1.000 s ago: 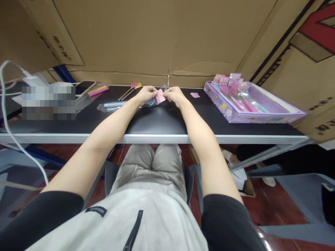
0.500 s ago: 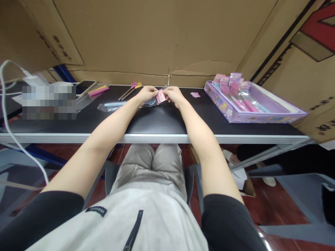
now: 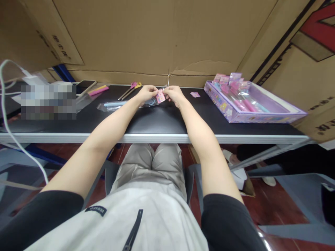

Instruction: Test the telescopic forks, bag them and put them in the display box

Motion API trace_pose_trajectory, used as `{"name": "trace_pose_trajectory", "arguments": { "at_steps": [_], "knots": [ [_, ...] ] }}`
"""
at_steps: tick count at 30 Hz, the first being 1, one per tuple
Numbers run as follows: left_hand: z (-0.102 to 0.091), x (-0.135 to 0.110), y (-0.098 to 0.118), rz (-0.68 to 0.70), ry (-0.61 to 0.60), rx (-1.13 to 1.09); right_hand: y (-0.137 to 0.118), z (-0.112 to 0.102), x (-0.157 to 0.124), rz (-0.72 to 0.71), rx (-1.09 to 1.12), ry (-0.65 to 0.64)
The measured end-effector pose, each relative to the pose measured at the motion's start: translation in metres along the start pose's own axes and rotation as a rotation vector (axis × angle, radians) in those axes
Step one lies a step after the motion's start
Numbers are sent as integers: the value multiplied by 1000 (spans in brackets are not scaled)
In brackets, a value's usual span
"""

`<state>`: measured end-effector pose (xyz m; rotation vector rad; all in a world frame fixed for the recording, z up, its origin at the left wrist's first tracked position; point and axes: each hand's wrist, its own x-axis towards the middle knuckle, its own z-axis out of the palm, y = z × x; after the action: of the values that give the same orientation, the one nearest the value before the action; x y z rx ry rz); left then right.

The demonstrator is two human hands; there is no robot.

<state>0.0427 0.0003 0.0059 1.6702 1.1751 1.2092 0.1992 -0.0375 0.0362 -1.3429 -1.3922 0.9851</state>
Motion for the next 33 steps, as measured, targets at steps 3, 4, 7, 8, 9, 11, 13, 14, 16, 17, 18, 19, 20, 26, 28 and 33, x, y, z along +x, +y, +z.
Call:
{"name": "trace_pose_trajectory", "arguments": {
  "at_steps": [3,4,7,8,9,11,13,14,16,17,18,19,20,26,28,33],
  "knots": [
    [-1,0,0,0,-5,-33,0,0,0,8,6,1],
    [-1,0,0,-1,-6,-39,0,0,0,8,8,0],
    [-1,-1,1,-12,-6,-33,0,0,-1,8,12,-2],
    [-1,-1,1,-16,-5,-25,0,0,-1,9,14,-2],
    [0,-2,2,-18,-3,-17,-1,1,-1,10,16,-2],
    [2,-2,4,-23,10,-16,-1,1,0,12,14,1],
    [4,-3,5,-24,31,-41,0,2,0,9,8,3],
    [5,-3,5,-24,39,-57,0,2,0,7,4,1],
    [7,-4,5,-28,41,-82,1,2,1,5,1,-9],
    [7,-4,5,-29,39,-91,1,2,1,5,3,-17],
    [7,-4,5,-28,37,-99,2,2,1,6,7,-25],
    [7,-4,5,-27,34,-105,2,3,0,7,13,-32],
    [7,-4,4,-25,32,-111,2,3,0,8,19,-37],
    [5,-2,2,0,26,-138,3,5,0,6,60,-70],
    [5,1,-1,24,27,-146,3,5,1,5,77,-76],
    [6,5,-5,56,30,-164,3,7,1,13,110,-81]
  ]
}}
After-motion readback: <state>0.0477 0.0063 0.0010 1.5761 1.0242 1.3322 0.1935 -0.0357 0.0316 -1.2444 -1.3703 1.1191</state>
